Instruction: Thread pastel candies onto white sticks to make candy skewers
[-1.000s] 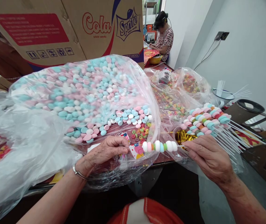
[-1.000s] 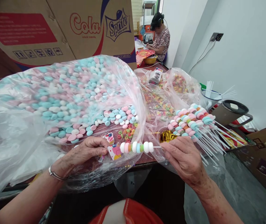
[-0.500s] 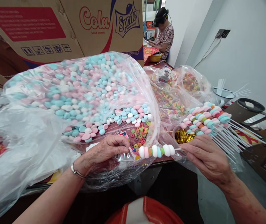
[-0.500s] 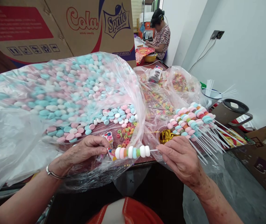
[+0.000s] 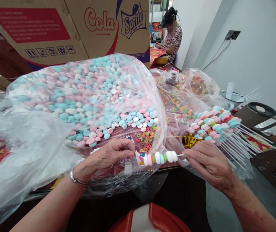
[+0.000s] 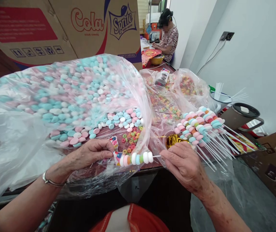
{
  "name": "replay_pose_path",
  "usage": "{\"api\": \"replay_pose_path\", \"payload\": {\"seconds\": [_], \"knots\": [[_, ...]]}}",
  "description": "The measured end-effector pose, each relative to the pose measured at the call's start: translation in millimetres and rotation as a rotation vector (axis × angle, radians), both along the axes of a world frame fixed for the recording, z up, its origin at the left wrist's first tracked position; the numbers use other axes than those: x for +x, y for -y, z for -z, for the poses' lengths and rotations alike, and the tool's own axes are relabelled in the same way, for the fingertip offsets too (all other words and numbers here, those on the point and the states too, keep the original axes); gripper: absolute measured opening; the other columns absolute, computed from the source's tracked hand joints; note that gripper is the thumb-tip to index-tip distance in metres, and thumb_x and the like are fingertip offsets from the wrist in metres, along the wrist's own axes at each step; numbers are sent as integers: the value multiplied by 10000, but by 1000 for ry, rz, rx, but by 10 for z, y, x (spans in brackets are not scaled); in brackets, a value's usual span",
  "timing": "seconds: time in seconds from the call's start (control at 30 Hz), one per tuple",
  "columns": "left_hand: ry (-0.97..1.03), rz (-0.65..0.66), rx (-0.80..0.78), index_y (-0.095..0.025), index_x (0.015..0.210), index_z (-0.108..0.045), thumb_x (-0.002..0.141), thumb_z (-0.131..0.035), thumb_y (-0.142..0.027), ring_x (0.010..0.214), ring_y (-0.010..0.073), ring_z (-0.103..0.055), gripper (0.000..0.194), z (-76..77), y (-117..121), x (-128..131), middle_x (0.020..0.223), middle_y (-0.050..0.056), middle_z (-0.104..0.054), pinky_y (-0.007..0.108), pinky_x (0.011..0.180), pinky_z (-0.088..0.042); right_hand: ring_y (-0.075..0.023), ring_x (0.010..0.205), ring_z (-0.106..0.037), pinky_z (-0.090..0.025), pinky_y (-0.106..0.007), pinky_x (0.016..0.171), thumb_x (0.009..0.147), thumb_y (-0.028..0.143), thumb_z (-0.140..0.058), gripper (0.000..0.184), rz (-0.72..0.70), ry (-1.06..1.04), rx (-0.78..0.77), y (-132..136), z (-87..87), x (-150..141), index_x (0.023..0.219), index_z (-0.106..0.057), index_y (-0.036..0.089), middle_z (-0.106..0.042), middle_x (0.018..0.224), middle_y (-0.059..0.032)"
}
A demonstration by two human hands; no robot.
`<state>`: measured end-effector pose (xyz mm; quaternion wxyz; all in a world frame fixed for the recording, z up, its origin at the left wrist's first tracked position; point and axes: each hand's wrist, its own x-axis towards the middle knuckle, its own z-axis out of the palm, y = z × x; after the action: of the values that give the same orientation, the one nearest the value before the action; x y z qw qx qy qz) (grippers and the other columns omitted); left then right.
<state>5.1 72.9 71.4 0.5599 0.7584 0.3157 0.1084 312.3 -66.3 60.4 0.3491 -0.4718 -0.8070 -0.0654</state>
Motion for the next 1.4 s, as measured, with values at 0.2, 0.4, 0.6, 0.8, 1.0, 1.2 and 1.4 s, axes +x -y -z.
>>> {"api": "replay_pose_path", "payload": {"seconds": [0.2,0.4,0.6,0.8,1.0,1.2,1.4], "knots": [[-44,76,-4,-147,787,-617,876,-611,-302,670,102,-474,179,-63,10,12,729,-26,-560,197,609,-373,-180,746,-602,-439,-339,719,885,97,-548,165,-8,-62,-81,-11,89,-27,995,-646,170,-670,802,-59],[-104,72,37,-153,803,-598,894,-572,-280,648,102,-456,158,-85,-4,46,716,-28,-548,198,587,-352,-185,758,-610,-434,-341,732,893,100,-541,152,12,-32,-97,-21,126,-39,991,-642,155,-672,809,-66],[-217,175,138,-173,855,-585,910,-555,-320,656,107,-443,160,-200,47,104,724,-44,-519,205,581,-331,-171,749,-597,-425,-316,713,914,110,-512,145,15,-88,-135,-40,118,-98,967,-632,172,-661,796,-50],[-344,290,158,-204,953,-639,908,-550,-433,686,121,-458,250,-293,188,172,773,-41,-549,223,577,-315,-173,748,-570,-377,-326,700,912,120,-513,142,-49,-64,-223,-73,52,-101,864,-630,183,-652,787,-49],[-206,190,-179,-194,996,-615,877,-599,-390,633,99,-422,230,-178,360,226,738,-56,-530,204,537,-305,-144,654,-512,-341,-308,659,915,120,-484,185,-133,-43,-248,-135,-4,-214,830,-639,171,-610,702,-22],[-248,148,-119,-218,1065,-618,838,-638,-361,692,125,-473,269,-202,437,240,816,-35,-578,212,569,-338,-145,650,-485,-315,-302,647,936,161,-478,215,-189,30,-183,-243,-83,-227,811,-652,166,-578,680,-18],[-183,168,-67,-212,1053,-628,813,-680,-377,764,154,-509,297,-179,434,252,860,-23,-602,232,648,-379,-167,721,-479,-296,-319,688,934,188,-482,186,-273,152,-177,-315,-233,-237,851,-649,183,-572,709,-16]]}}
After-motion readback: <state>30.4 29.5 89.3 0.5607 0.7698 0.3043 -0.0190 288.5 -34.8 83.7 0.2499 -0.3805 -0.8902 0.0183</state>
